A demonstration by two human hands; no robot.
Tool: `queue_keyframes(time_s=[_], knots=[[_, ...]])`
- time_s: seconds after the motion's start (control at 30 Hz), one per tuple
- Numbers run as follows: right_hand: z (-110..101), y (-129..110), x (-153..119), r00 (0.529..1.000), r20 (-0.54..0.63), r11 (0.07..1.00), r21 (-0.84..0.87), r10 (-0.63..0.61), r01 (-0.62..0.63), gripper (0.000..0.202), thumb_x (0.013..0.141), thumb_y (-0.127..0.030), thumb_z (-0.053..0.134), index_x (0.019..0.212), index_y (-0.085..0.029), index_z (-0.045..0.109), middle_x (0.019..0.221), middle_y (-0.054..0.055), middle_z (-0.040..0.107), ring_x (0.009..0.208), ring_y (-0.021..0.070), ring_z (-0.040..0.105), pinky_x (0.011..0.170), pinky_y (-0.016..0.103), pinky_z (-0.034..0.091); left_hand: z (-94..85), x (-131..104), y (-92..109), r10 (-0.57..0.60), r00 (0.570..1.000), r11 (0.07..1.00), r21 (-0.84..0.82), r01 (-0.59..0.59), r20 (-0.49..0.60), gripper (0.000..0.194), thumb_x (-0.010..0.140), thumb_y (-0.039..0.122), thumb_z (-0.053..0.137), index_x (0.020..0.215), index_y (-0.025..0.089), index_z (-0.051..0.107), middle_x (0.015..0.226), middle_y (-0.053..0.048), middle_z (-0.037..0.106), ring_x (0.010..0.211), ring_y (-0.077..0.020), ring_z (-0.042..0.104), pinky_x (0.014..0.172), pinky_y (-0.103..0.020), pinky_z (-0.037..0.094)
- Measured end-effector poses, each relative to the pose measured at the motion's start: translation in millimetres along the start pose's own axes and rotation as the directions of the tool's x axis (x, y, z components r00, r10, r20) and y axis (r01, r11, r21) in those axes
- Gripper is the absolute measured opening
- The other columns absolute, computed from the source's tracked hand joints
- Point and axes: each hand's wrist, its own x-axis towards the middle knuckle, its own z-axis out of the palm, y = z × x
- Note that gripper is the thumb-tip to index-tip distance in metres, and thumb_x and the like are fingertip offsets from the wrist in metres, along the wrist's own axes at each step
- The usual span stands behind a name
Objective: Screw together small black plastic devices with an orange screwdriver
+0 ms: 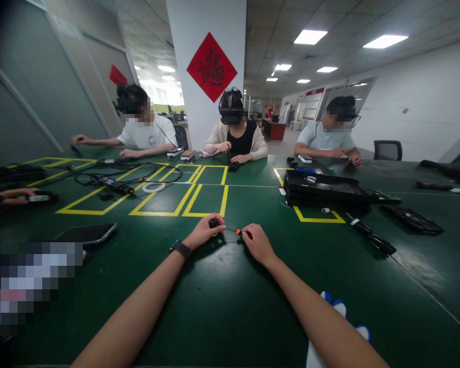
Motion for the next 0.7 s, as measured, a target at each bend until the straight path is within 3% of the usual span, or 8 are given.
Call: queue_keyframes(time_s=[0.2,0.43,0.7], knots=[[-1.7,-0.6,-1.8,0.999,-0.028,0.999,0.015,0.033,-0.033,0.015,0.075,-0.021,0.055,0.089,-0.018,0.057,0.09,0.004,0.057,0.085,0.0167,0.05,0.078,0.03,0.039,0.4,-0.3,-0.7,-0.031,0.999,1.0,-0.001,0.031,0.012,0.021,0.075,0.037,0.054,0.08,0.016,0.056,0.074,0.0,0.056,0.067,-0.0108,0.051,0.068,-0.024,0.041],[-2.1,0.9,0.1,1.0,0.013,0.999,0.021,0.026,-0.027,0.017,0.082,-0.02,0.044,0.085,-0.018,0.061,0.085,0.004,0.058,0.085,0.0165,0.05,0.079,0.031,0.038,-0.3,-1.0,-0.9,-0.008,1.0,1.0,-0.003,0.008,0.015,0.019,0.074,0.033,0.056,0.082,0.016,0.055,0.079,0.0,0.056,0.073,-0.0112,0.052,0.074,-0.025,0.04],[-1.1,0.4,-1.5,0.999,-0.002,0.996,0.081,0.038,-0.038,0.015,0.077,-0.021,0.052,0.091,-0.019,0.056,0.091,0.003,0.057,0.085,0.016,0.051,0.079,0.031,0.04,-1.2,-2.2,-0.5,-0.027,1.0,1.0,0.008,0.027,-0.012,0.022,0.071,0.034,0.059,0.084,0.016,0.056,0.083,-0.001,0.057,0.077,-0.013,0.053,0.074,-0.026,0.041]])
